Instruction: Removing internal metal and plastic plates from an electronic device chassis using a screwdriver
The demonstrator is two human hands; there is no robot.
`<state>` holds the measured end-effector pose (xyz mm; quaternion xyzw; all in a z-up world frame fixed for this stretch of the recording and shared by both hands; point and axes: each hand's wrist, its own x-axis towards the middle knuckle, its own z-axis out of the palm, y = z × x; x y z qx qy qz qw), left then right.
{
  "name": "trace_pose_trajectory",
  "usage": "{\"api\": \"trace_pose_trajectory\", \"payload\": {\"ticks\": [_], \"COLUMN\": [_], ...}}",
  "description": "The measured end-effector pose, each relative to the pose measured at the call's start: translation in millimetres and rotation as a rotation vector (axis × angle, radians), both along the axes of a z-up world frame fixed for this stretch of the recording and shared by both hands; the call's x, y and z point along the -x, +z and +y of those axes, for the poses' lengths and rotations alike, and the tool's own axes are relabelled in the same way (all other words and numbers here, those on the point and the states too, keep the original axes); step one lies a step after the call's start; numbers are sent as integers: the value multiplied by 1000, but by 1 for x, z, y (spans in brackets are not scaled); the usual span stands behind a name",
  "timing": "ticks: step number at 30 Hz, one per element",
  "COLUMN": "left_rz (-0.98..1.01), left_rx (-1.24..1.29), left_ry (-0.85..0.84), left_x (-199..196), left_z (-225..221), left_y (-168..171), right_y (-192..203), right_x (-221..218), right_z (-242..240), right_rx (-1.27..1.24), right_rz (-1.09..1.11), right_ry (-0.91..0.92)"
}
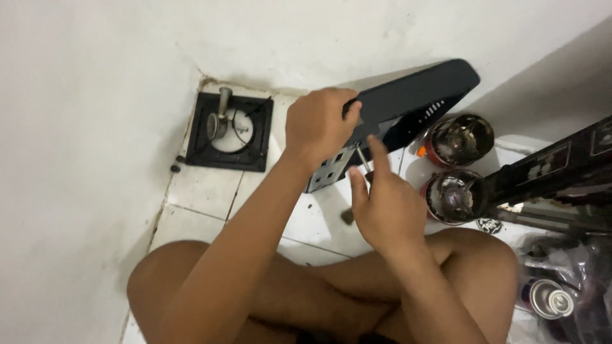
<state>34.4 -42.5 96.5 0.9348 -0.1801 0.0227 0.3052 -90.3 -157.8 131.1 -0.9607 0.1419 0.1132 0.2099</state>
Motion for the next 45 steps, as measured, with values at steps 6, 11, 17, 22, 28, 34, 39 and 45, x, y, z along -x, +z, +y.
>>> {"api": "trace_pose_trajectory", "payload": {"ticks": [6,11,17,22,28,34,39,45], "left_rz": [1,-17,-16,4,54,77,-6,-47], "left_rx": [44,48,59,6,-51,-66,-83,-85], "left_ry": [27,28,14,31,52,52,72,86], "left_x": [3,9,9,9,8,11,6,10], "left_z": [0,0,0,-4,-9,-11,-14,-13], "left_y": [1,3,8,11,14,16,7,5], "right_y": [-37,-64,-60,-57,-53,-45,-36,-78], "right_x": [16,17,21,25,21,24,20,26], "right_z": [-19,-26,-17,-13,-16,-27,-32,-22], "right_rx": [-405,-611,-633,-413,-374,-444,-515,201], "right_rz": [-482,-677,-594,-615,-963,-721,-425,-866], "right_ry": [-57,-176,-186,-181,-107,-145,-93,60]}}
